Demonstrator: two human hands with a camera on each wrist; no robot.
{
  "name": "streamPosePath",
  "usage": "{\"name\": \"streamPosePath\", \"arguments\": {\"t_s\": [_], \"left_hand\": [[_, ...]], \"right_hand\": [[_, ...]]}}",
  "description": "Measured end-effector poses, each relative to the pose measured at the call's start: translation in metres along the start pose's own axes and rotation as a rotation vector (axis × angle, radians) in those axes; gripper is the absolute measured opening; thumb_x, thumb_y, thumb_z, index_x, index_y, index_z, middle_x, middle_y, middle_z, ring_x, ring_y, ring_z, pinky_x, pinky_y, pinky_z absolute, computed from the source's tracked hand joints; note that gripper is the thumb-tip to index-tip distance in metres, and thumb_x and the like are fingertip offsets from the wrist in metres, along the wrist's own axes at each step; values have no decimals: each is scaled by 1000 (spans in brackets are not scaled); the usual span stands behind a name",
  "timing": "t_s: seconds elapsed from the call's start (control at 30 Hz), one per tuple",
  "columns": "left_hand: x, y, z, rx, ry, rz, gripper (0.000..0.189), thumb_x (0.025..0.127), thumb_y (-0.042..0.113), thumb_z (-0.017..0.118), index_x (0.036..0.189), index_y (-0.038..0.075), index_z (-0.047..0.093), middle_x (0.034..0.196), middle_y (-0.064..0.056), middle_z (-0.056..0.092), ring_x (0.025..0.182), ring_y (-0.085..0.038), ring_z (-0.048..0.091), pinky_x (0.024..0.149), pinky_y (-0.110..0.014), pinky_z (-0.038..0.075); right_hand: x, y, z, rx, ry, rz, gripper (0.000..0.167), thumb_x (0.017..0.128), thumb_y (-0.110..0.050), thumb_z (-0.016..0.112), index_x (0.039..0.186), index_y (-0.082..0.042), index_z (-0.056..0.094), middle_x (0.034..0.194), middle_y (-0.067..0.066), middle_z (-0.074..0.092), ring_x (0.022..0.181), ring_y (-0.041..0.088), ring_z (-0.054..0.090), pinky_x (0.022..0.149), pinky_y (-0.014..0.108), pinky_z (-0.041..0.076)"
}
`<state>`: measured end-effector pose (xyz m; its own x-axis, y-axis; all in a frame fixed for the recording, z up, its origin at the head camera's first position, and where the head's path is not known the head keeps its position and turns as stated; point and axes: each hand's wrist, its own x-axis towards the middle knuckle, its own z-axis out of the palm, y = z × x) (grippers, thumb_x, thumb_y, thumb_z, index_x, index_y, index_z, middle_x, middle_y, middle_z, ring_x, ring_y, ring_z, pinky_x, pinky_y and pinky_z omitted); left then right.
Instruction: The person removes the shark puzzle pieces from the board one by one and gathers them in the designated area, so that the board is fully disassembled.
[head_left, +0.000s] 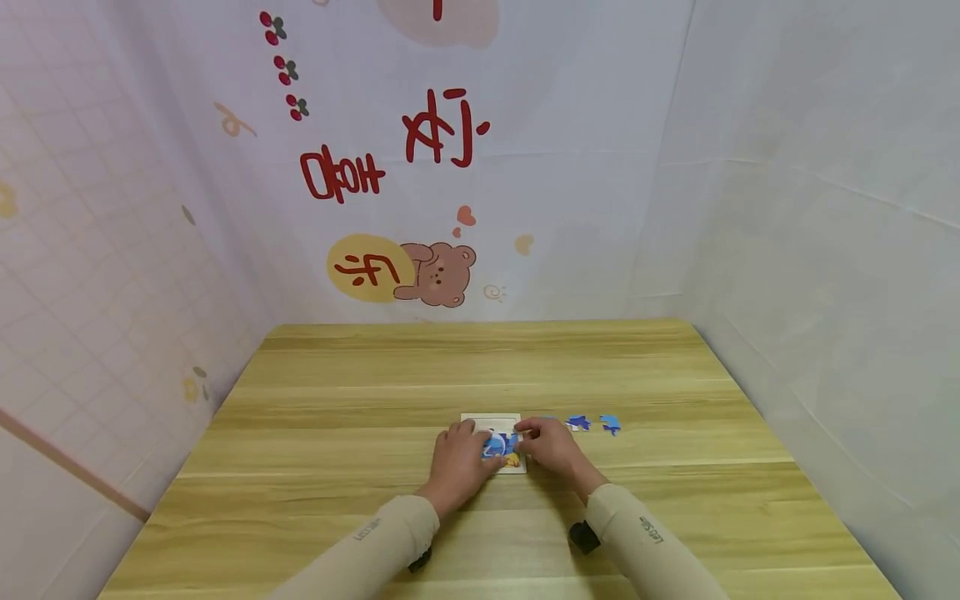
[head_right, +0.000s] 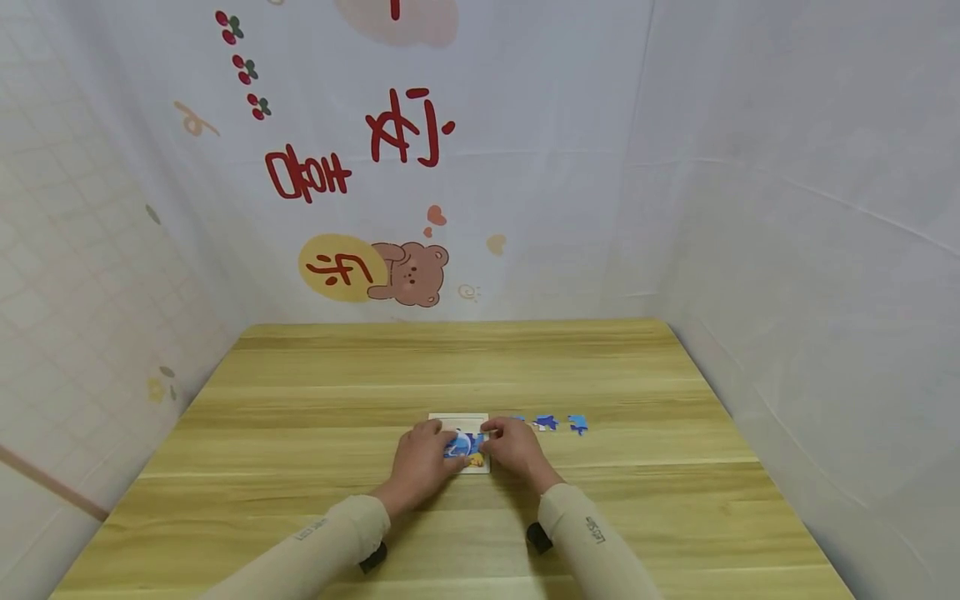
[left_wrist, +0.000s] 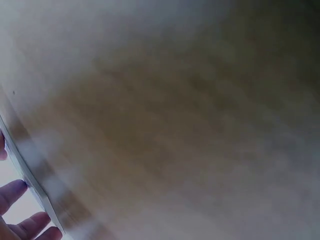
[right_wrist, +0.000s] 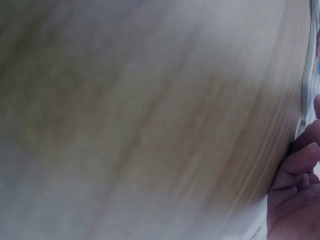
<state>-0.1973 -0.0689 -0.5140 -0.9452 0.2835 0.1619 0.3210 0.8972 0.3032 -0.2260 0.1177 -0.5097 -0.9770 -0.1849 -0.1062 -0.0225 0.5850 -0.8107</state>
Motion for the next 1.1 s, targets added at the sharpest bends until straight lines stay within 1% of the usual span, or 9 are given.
{"name": "streamPosePath", "arguments": {"t_s": [0.23, 0.3, 0.43, 0.53, 0.67, 0.77, 0.9, 1.1], "left_hand": [[0, 4, 0, 14, -29, -36, 49, 88, 49, 71, 118, 11, 73, 118, -11, 62, 110, -31, 55, 88, -52, 45], [1, 5, -1, 15, -36, -41, 49, 87, 50, 72, 118, 11, 73, 117, -11, 62, 109, -31, 55, 87, -52, 45], [2, 7, -3, 23, -40, -35, 47, 86, 48, 73, 116, 12, 74, 112, -10, 62, 105, -30, 55, 84, -52, 45], [3, 9, -4, 33, -51, -34, 46, 86, 48, 73, 116, 13, 74, 110, -9, 62, 104, -30, 55, 84, -52, 45], [2, 10, -6, 43, -61, -41, 46, 86, 48, 73, 116, 13, 74, 110, -9, 62, 105, -30, 56, 84, -52, 45], [2, 11, -6, 49, -64, -43, 46, 86, 48, 74, 115, 13, 74, 110, -9, 62, 106, -30, 56, 85, -52, 45], [1, 10, -7, 55, -63, -41, 45, 86, 47, 74, 115, 12, 74, 110, -9, 62, 105, -30, 56, 85, -53, 45], [0, 8, -4, 68, -49, -38, 45, 85, 48, 74, 113, 13, 75, 105, -8, 61, 102, -29, 56, 84, -52, 45]], "right_hand": [[1, -1, -1, -101, -8, -49, 23, 84, -6, 74, 106, -5, 75, 75, -1, 56, 66, 15, 48, 60, 29, 40], [2, -1, -1, -113, -14, -61, 22, 84, -6, 74, 106, -5, 76, 75, -1, 57, 67, 15, 48, 61, 29, 40], [4, -2, -3, -77, -33, -43, 22, 84, -4, 72, 106, -3, 75, 76, 0, 56, 67, 15, 48, 60, 28, 40], [4, -2, -3, -16, -32, -13, 20, 85, -2, 72, 105, -1, 74, 77, 1, 57, 69, 16, 48, 61, 27, 39], [4, -2, -3, 44, -23, -7, 20, 84, 0, 72, 104, 1, 73, 79, 2, 59, 70, 16, 48, 62, 27, 40], [4, -1, -3, 62, -31, 0, 20, 84, -1, 73, 104, 0, 73, 80, 2, 61, 72, 16, 50, 63, 27, 42], [3, 0, -4, 70, -51, -5, 22, 85, -2, 73, 107, -1, 72, 85, 2, 62, 77, 17, 53, 65, 27, 46], [4, 4, -1, 60, -52, -61, 29, 82, 3, 75, 110, -1, 71, 94, 6, 65, 85, 17, 57, 75, 31, 51]]}}
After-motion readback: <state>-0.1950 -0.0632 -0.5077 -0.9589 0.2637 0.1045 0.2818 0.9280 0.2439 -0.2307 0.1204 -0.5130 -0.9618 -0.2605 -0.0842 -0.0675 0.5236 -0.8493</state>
